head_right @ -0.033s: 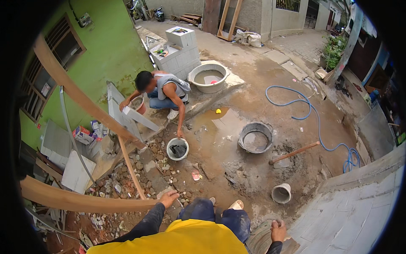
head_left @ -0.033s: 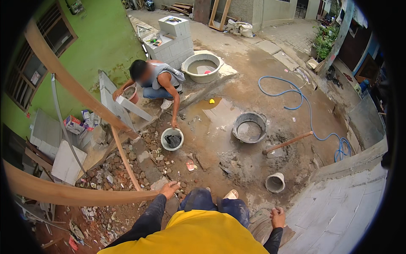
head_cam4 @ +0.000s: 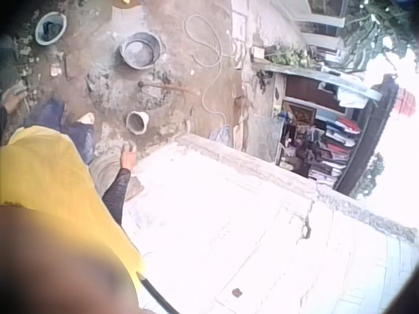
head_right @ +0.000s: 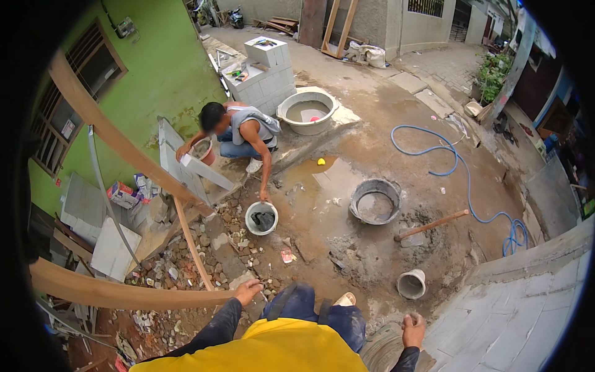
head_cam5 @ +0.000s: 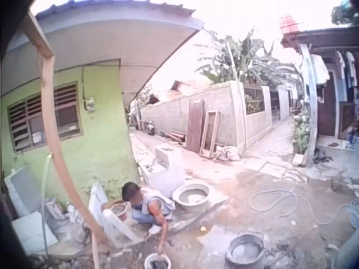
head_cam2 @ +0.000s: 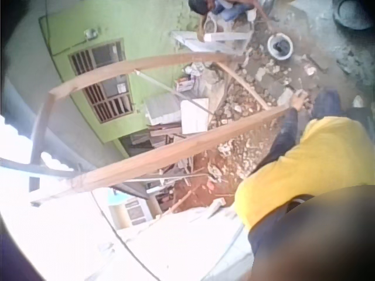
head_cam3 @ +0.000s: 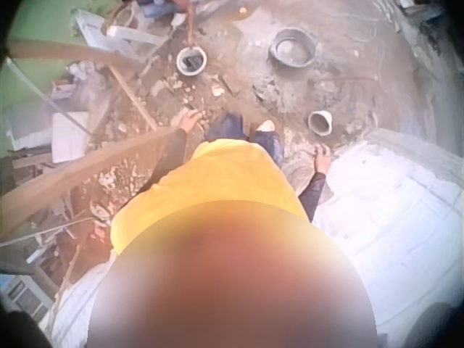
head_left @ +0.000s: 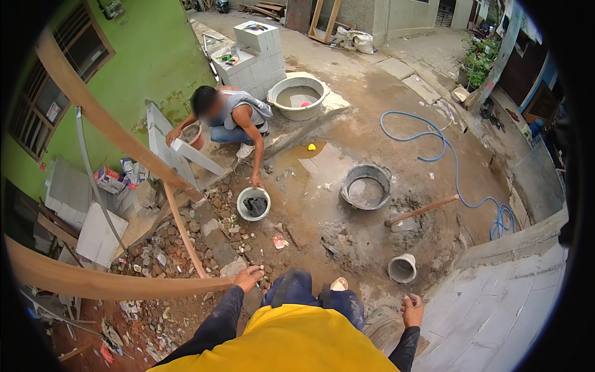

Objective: The person uses a hammer and a machete to pry apart and break a blue-painted wooden plank. They repeatedly strike the plank and use the machete as a lever to separate pieces.

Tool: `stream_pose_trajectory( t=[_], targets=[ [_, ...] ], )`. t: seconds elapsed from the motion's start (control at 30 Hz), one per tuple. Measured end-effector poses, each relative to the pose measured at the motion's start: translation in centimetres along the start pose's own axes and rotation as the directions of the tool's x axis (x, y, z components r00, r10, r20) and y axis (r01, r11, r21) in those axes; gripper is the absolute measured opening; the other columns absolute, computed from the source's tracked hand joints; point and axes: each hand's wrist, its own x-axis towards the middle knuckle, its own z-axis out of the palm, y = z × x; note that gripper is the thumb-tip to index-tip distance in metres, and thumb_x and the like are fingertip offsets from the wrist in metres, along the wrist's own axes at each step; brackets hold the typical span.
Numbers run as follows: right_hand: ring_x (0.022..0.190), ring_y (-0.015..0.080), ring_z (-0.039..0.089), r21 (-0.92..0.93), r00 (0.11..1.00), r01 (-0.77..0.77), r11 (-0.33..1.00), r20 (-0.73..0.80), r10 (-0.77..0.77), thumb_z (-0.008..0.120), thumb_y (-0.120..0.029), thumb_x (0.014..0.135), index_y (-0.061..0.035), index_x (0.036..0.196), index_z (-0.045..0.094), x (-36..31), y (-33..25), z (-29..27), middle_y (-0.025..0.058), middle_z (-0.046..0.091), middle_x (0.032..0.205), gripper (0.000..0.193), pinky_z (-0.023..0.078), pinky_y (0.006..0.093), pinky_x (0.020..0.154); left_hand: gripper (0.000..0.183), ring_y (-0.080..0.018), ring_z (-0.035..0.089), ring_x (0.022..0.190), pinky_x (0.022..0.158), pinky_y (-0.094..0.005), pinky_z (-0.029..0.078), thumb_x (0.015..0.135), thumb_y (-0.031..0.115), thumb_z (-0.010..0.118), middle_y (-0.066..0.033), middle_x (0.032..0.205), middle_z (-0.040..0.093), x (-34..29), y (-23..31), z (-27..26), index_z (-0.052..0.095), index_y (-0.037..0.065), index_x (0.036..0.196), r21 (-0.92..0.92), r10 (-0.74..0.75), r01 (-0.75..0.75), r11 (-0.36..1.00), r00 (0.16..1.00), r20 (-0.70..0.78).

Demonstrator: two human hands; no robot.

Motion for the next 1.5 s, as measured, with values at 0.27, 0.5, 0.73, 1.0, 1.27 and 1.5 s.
stream_pose_trajectory(
  t=[0.27,0.5,0.73,1.0,1.27,1.5],
  targets=[
    [0.074,0.0126,0.066,0.031,0.99,0.044,0.999,0.136,-0.048,0.067,-0.031,0.1,0.0006,0.131,0.064,20.8,-20.0,2.9,0.0097,0.073,0.099,0.045,0.052,0.0276,0.062,0.057,-0.0272,0.068,0.118,0.103,-0.0362,0.05,0.091,0.042,0.073,-0.0153,0.129,0.072,0.4,-6.4,7.4,0.068,0.005,0.134,-0.343,-0.384,0.348,0.873,0.922,-0.043],
    [0.08,0.0162,0.071,0.083,0.907,0.044,0.996,0.415,-0.075,0.07,-0.032,0.097,-0.0016,0.134,0.062,28.4,-29.5,21.5,0.0104,0.074,0.101,0.049,0.054,0.0287,0.066,0.041,-0.0318,0.071,0.11,0.094,-0.0403,0.054,0.093,0.035,0.066,-0.016,0.117,0.075,7.3,-10.6,11.1,0.072,0.009,0.124,0.203,-0.228,0.187,0.961,0.953,0.201],
    [0.077,0.0164,0.072,-0.13,0.852,-0.077,0.989,0.506,0.132,0.072,-0.031,0.094,0.0009,0.134,0.063,35.7,-39.3,32.5,0.0119,0.076,0.101,0.052,0.053,0.029,0.065,0.042,-0.0153,0.069,0.098,0.077,-0.033,0.054,0.098,0.029,0.065,-0.0017,0.112,0.074,31.2,9.1,-3.7,0.065,0.009,0.135,-0.655,-0.355,0.309,0.69,0.933,0.066],
    [0.081,0.0163,0.071,-0.033,0.961,0.043,0.999,0.275,-0.032,0.068,-0.032,0.097,0.0017,0.129,0.065,53.1,-51.2,33.4,0.0125,0.076,0.098,0.046,0.054,0.0296,0.069,0.047,-0.0193,0.07,0.104,0.08,-0.0352,0.058,0.101,0.04,0.062,-0.0081,0.122,0.073,51.0,35.5,-21.9,0.064,0.008,0.136,-0.5,-0.079,0.006,0.866,0.989,-0.124],
    [0.078,0.0198,0.073,-0.281,0.829,0.071,0.957,0.55,0.1,0.07,-0.032,0.096,0.002,0.13,0.065,83.2,-55.4,38.2,0.0136,0.075,0.097,0.048,0.056,0.0318,0.065,0.045,-0.0171,0.073,0.094,0.071,-0.0329,0.057,0.102,0.043,0.064,-0.007,0.115,0.075,68.4,52.3,-14.8,0.065,0.009,0.131,-0.603,-0.088,0.01,0.798,0.991,-0.099],
    [0.097,0.0277,0.076,-0.702,0.704,0.71,0.062,0.71,-0.023,0.071,-0.036,0.097,0.0002,0.132,0.065,126.5,-67.2,47.5,0.016,0.078,0.1,0.05,0.059,0.0424,0.078,0.045,-0.023,0.07,0.101,0.08,-0.0413,0.06,0.094,0.041,0.069,-0.0103,0.112,0.072,86.6,62.2,7.8,0.068,0.008,0.125,-0.742,-0.716,0.472,0.476,0.698,-0.016]
  ],
)
